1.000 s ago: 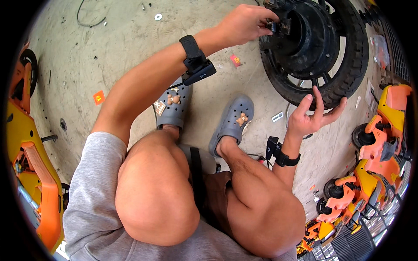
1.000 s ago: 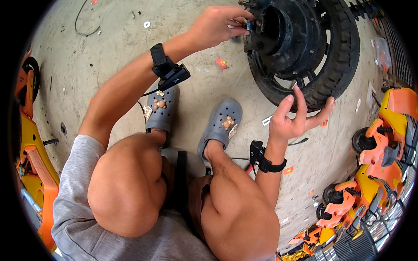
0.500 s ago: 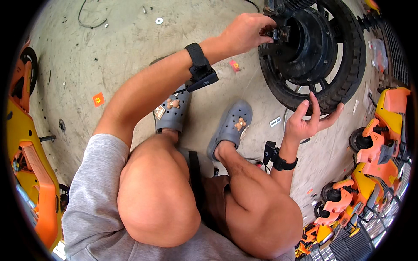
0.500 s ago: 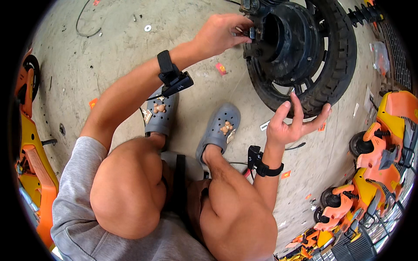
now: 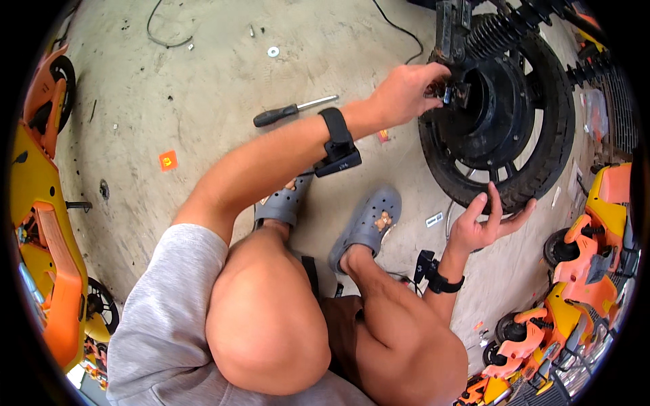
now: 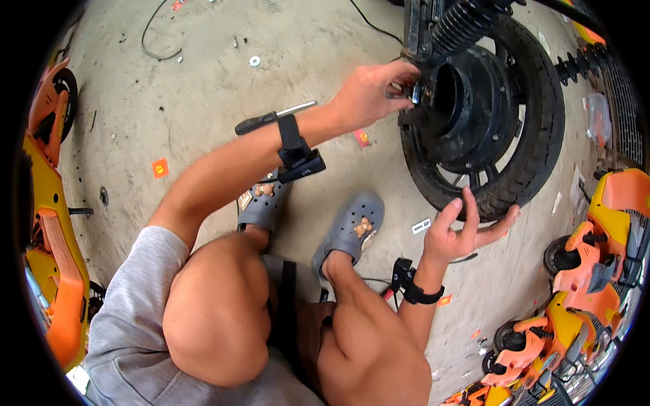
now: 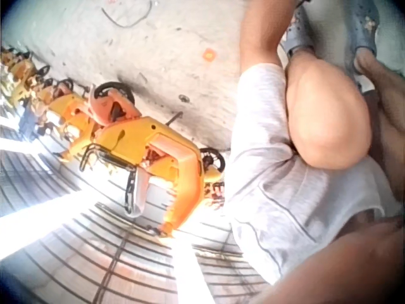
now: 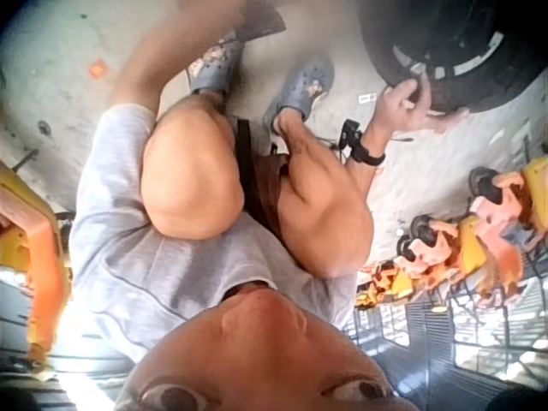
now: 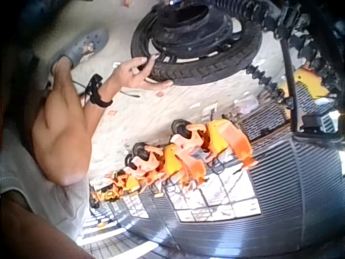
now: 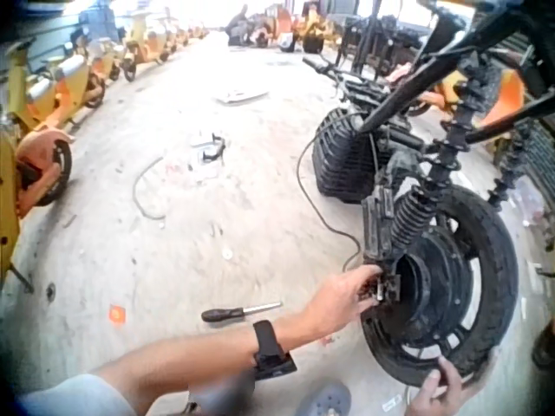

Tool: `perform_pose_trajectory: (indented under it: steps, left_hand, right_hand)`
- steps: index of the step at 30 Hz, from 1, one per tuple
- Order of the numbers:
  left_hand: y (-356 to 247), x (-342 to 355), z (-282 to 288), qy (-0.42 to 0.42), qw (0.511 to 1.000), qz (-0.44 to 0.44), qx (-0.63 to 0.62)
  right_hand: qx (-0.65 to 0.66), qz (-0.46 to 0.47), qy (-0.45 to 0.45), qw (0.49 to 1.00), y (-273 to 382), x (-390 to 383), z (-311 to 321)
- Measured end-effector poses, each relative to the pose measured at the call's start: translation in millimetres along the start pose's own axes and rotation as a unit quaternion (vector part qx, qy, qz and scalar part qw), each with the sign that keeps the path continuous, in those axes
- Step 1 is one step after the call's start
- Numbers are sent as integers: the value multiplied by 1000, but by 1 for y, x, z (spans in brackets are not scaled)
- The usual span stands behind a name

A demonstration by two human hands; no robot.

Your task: The person is sitting on the floor in a workshop, working on the front wheel of a yellow electric scooter. They use a screwdriver to remove a bolt from the wheel hub, then repeatedly insert and remove a small metal bracket, seemingly testing its fit or alignment. The person handles the wheel and the bracket multiple times throughout the clip.

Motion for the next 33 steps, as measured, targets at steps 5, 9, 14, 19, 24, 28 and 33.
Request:
perform_pose_trajectory:
  steps: [5,9,14,19,24,28,33]
  left_hand:
    - [1,-6,2,-28,999,-7,-29]
    - [1,-7,3,-15,999,-37,15]
    - [-10,-5,7,-17,997,-65,32]
    - [-15,-2,12,-8,994,-107,21]
    - [-12,1,9,22,995,-80,46]
    - [-15,1,12,-7,988,-131,86]
    - [-24,-1,15,-49,974,-170,144]
  right_hand:
    - [6,5,8,1000,-2,-2,1]
    - [13,9,3,1000,-3,-5,1]
    - [28,9,-2,1000,-5,-6,-1]
    - [21,10,1,1000,-2,-3,0]
    - [3,18,9,1000,-3,-2,0]
    - [-7,20,21,1000,-1,-1,1]
    - [-17,21,23,999,-1,-1,2]
Point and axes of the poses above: each hand's wrist, its own x-axis towards the middle knuckle, its own z-axis out of the back of the hand, y = z × x, the point moved 4 cm from there along x, towards the middle knuckle, and after that the axes turned 12 degrees about z, right-handed, at the moved point
